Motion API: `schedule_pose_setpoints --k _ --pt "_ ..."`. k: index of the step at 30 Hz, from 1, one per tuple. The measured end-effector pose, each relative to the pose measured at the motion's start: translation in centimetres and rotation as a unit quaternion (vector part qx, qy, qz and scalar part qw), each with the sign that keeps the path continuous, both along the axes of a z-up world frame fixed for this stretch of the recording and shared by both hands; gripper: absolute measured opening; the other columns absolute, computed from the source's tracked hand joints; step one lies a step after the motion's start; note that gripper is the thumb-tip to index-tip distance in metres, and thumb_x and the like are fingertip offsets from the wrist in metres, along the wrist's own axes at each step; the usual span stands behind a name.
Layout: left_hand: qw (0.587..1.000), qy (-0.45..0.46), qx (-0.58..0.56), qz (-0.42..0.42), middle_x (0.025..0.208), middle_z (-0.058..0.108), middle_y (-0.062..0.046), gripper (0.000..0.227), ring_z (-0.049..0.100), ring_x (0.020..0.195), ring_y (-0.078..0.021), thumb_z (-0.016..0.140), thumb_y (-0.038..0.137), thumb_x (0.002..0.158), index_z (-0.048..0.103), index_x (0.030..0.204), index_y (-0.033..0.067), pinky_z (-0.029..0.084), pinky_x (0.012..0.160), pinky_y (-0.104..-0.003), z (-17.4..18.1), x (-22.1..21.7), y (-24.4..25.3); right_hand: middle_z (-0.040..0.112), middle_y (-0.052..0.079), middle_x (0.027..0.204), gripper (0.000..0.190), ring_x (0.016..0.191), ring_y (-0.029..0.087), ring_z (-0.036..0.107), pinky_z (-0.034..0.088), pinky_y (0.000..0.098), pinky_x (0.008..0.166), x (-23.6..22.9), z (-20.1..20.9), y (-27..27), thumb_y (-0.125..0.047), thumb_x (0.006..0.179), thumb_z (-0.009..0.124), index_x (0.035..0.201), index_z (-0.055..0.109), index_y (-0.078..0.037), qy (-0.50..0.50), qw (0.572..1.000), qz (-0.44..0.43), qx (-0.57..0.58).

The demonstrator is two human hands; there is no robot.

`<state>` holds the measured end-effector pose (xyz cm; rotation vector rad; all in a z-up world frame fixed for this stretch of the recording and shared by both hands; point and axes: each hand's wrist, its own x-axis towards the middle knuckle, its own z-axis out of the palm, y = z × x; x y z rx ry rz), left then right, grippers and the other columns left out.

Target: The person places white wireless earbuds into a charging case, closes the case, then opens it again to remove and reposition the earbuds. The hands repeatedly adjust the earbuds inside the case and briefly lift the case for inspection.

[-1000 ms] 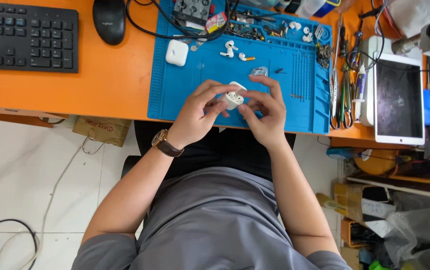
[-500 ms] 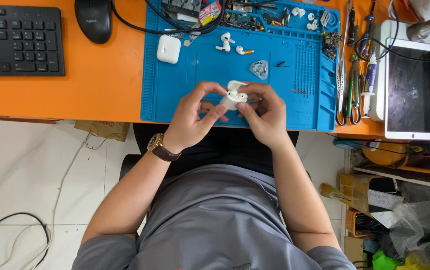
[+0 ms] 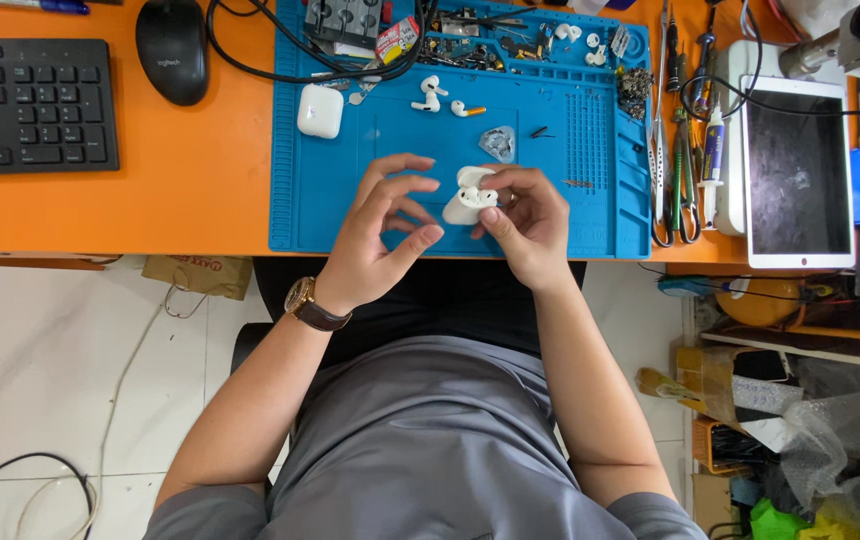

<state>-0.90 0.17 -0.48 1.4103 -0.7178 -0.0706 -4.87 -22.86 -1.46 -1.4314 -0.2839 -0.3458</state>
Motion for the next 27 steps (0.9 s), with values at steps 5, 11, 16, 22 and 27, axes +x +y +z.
schedule_pose_setpoints --k 5,11,16,22,27 --pt "0.999 -0.023 0.023 -0.017 0.159 0.044 -0.013 0.041 0.080 0.106 -0.0323 0.070 0.017 0.110 0.064 0.151 0.0191 0.070 0.088 -0.046 0.4 0.0 0.0 0.069 0.030 0.126 0.028 0.096 0.031 0.077 0.067 0.0350 0.060 -0.2 0.4 0.5 -0.008 0.102 0.073 0.122 0.066 0.011 0.001 0.999 0.015 -0.034" --pt "0.997 -0.049 0.046 0.023 0.156 0.051 -0.009 0.042 0.080 0.103 -0.0266 0.075 0.009 0.106 0.071 0.145 0.0244 0.069 0.093 -0.042 -0.7 -0.1 -0.2 0.069 0.027 0.128 0.026 0.091 0.019 0.073 0.067 0.0298 0.066 -0.6 2.5 1.6 -0.005 0.102 0.073 0.123 0.067 0.008 0.031 0.998 0.044 -0.039" --pt "0.993 -0.078 0.067 0.059 0.157 0.049 -0.010 0.042 0.080 0.101 -0.0275 0.085 0.007 0.098 0.078 0.136 0.0237 0.067 0.093 -0.043 -1.1 0.2 -0.6 0.070 0.029 0.131 0.039 0.096 0.022 0.072 0.068 0.0351 0.075 -0.2 3.0 1.8 -0.002 0.093 0.083 0.126 0.067 0.010 0.026 0.997 0.030 -0.067" --pt "0.991 -0.074 0.081 0.071 0.152 0.050 -0.011 0.033 0.079 0.097 -0.0315 0.091 0.005 0.092 0.079 0.120 0.0179 0.066 0.091 -0.044 -0.4 0.1 -0.7 0.072 0.027 0.132 0.039 0.109 0.023 0.071 0.066 0.0423 0.083 -0.4 2.8 1.7 0.001 0.091 0.085 0.128 0.073 0.006 0.034 0.993 0.038 -0.102" --pt "0.991 -0.070 0.105 0.052 0.151 0.050 -0.012 0.031 0.079 0.098 -0.0360 0.089 0.005 0.093 0.073 0.118 0.0172 0.066 0.092 -0.047 0.2 -0.2 -0.5 0.073 0.028 0.134 0.039 0.115 0.026 0.070 0.063 0.0425 0.088 -0.6 2.8 1.8 -0.001 0.093 0.086 0.130 0.075 0.004 0.042 0.991 0.041 -0.116"
